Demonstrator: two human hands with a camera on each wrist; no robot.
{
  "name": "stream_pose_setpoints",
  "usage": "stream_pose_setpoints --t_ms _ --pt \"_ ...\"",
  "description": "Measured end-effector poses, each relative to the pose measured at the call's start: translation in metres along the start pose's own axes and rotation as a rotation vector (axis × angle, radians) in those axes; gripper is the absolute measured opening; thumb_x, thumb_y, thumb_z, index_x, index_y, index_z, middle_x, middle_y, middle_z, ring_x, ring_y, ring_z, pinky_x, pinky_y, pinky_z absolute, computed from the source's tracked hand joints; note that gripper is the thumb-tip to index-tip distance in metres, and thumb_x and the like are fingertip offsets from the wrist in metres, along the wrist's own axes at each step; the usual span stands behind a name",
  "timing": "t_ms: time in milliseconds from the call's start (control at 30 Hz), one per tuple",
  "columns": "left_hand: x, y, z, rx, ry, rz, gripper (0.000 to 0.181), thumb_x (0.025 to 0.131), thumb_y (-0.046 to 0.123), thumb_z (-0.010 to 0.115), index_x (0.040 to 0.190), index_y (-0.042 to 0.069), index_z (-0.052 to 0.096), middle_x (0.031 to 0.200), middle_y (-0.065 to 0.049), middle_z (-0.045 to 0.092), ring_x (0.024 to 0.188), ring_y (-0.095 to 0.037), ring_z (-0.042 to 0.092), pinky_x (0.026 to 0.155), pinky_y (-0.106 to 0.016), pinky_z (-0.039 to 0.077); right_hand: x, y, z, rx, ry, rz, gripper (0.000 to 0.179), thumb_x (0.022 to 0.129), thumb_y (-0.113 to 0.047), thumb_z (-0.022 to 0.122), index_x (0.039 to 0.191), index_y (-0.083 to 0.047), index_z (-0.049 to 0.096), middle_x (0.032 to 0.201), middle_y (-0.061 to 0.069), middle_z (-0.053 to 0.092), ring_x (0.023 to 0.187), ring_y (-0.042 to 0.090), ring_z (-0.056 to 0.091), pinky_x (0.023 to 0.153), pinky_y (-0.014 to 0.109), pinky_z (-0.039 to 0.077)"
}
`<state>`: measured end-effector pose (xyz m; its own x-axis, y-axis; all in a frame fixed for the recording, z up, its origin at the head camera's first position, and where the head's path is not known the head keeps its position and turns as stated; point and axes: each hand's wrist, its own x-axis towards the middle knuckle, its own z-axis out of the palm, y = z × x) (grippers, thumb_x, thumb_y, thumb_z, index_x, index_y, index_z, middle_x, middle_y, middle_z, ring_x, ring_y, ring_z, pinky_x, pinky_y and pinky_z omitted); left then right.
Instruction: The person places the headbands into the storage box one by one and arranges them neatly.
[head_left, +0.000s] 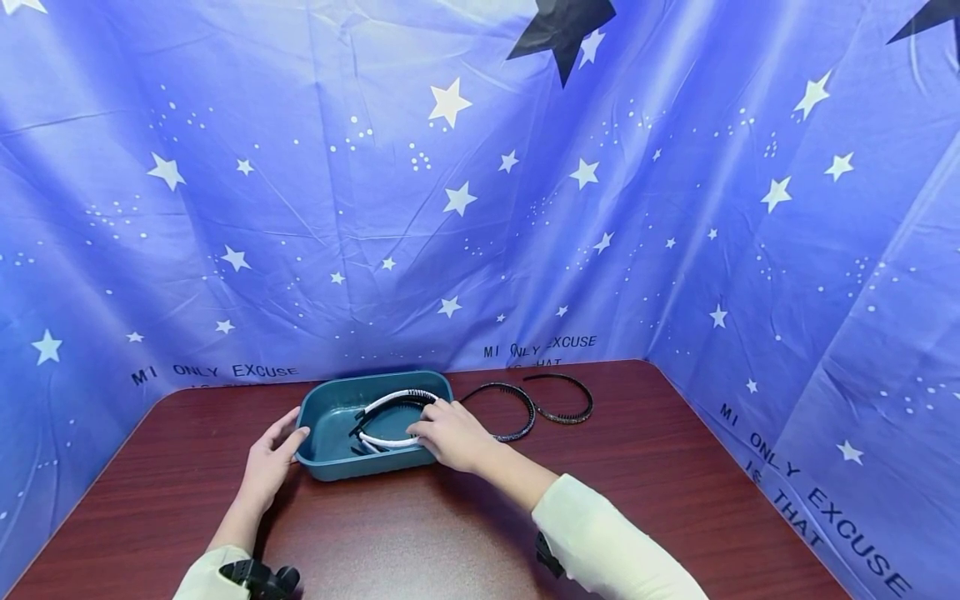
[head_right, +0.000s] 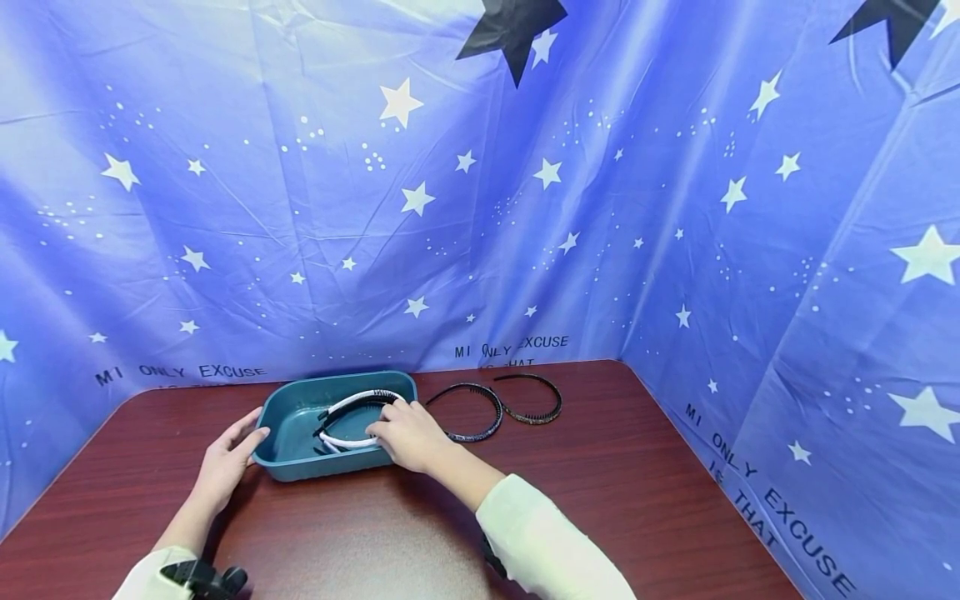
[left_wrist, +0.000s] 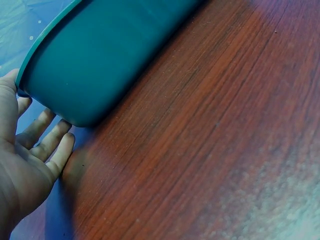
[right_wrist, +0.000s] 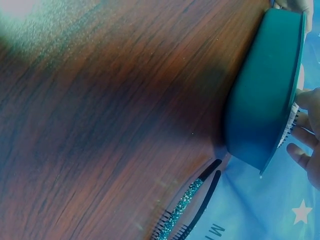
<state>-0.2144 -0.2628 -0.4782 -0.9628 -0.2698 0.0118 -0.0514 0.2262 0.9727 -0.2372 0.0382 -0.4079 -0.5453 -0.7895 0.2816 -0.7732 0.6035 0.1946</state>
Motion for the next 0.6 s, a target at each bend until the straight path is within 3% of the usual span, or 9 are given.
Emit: stream_pose_setpoints --t_ms 600 --pt "0.0009 -0.0006 0.0006 -0.006 0.008 -0.005 0.054 0.095 0.033 0.053 0.144 0.013 0.038 0.134 -0.016 0.046 0.084 0.013 0.050 0.070 -0.012 0.049 0.0002 0.0005 -0.0015 -0.003 0.002 -0.003 0.021 0.091 -0.027 0.060 0.110 -0.026 0.068 0.097 -0.007 0.061 0.093 0.012 0.053 0.075 0.024 0.042"
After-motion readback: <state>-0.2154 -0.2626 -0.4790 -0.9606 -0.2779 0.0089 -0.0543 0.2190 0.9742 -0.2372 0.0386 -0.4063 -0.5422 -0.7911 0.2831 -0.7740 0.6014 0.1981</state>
